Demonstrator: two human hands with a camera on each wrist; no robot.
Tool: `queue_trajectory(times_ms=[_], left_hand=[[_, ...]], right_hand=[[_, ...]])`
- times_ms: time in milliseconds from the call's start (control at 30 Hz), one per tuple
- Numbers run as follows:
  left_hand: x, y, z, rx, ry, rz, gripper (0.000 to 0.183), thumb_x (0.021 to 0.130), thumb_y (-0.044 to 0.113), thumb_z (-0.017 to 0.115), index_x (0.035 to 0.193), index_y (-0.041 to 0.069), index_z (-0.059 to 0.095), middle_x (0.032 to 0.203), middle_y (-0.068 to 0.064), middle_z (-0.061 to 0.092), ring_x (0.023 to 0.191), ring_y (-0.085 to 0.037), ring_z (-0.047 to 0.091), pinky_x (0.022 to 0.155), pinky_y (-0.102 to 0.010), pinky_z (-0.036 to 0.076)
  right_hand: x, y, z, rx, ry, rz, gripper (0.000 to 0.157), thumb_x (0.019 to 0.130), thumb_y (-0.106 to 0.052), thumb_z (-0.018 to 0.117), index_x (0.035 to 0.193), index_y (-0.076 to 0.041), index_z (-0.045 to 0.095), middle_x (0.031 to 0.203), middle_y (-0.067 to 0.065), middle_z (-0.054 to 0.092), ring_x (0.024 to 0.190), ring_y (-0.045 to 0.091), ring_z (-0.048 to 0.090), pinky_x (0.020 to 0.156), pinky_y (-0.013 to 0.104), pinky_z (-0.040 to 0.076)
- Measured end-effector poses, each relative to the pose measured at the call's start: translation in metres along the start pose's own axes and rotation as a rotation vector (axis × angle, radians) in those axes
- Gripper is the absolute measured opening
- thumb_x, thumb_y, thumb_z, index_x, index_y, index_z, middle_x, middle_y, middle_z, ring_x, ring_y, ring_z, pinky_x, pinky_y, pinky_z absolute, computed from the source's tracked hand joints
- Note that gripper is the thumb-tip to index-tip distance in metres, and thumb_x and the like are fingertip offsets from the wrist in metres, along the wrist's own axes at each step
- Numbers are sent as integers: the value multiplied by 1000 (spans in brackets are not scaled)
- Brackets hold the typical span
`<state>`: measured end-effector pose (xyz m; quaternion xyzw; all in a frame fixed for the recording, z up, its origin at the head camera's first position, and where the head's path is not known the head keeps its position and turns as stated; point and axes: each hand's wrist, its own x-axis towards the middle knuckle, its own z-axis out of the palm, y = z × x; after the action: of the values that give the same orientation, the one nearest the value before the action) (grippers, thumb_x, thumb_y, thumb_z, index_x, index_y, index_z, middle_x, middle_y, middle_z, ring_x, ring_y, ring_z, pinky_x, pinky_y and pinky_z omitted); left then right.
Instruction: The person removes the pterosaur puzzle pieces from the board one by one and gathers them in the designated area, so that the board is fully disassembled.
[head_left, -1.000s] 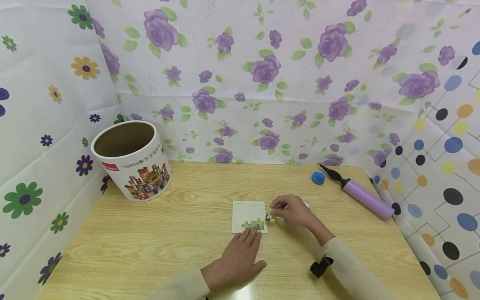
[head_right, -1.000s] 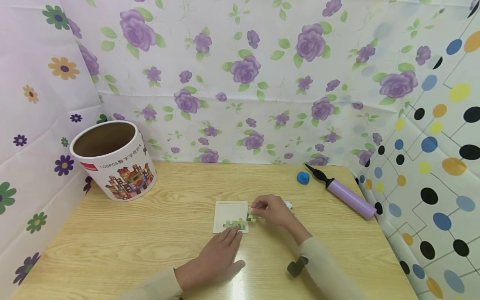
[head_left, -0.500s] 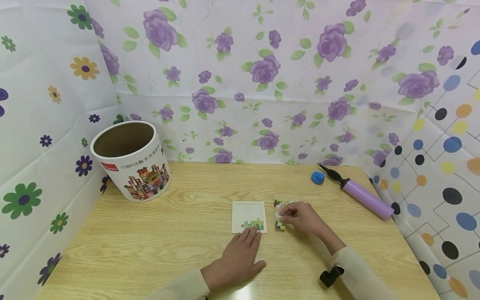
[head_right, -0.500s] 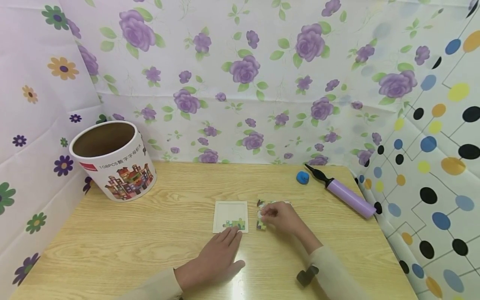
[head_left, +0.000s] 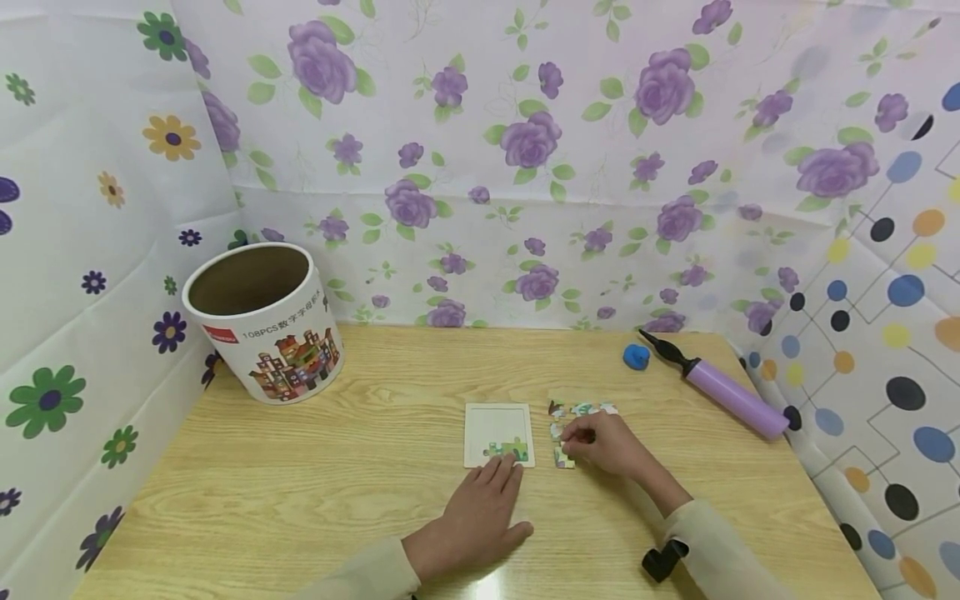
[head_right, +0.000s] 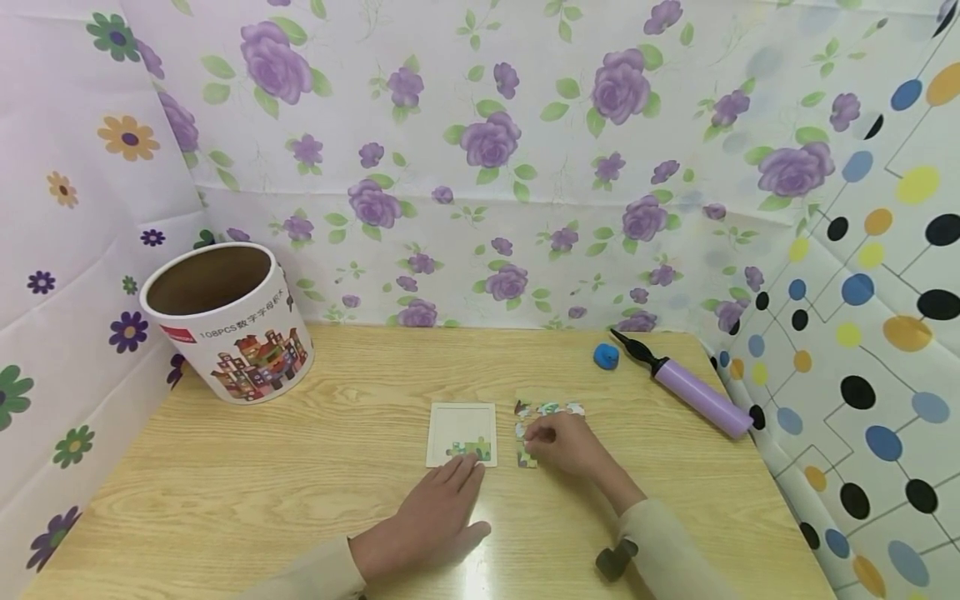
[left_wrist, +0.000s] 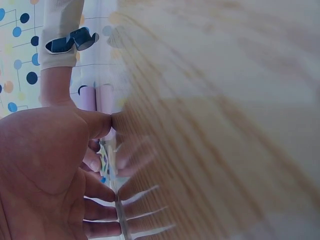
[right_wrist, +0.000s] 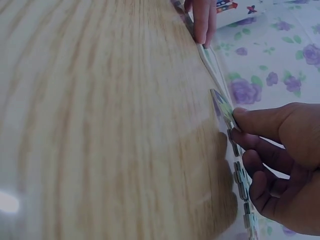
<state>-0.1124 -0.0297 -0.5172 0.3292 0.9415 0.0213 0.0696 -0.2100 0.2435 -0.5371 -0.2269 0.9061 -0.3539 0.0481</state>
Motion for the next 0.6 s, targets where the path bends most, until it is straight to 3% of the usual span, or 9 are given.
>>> queue_trajectory(times_ms=[600], left_hand=[[1, 0, 1, -12, 9, 6, 78, 103, 59, 44, 157, 2, 37, 164, -15, 33, 152, -29, 31, 118, -47, 33]], right_hand=[[4, -6, -3, -42, -13, 23, 7, 91, -18, 79, 97, -20, 79, 82, -14, 67, 73, 4, 59, 66, 25, 51]])
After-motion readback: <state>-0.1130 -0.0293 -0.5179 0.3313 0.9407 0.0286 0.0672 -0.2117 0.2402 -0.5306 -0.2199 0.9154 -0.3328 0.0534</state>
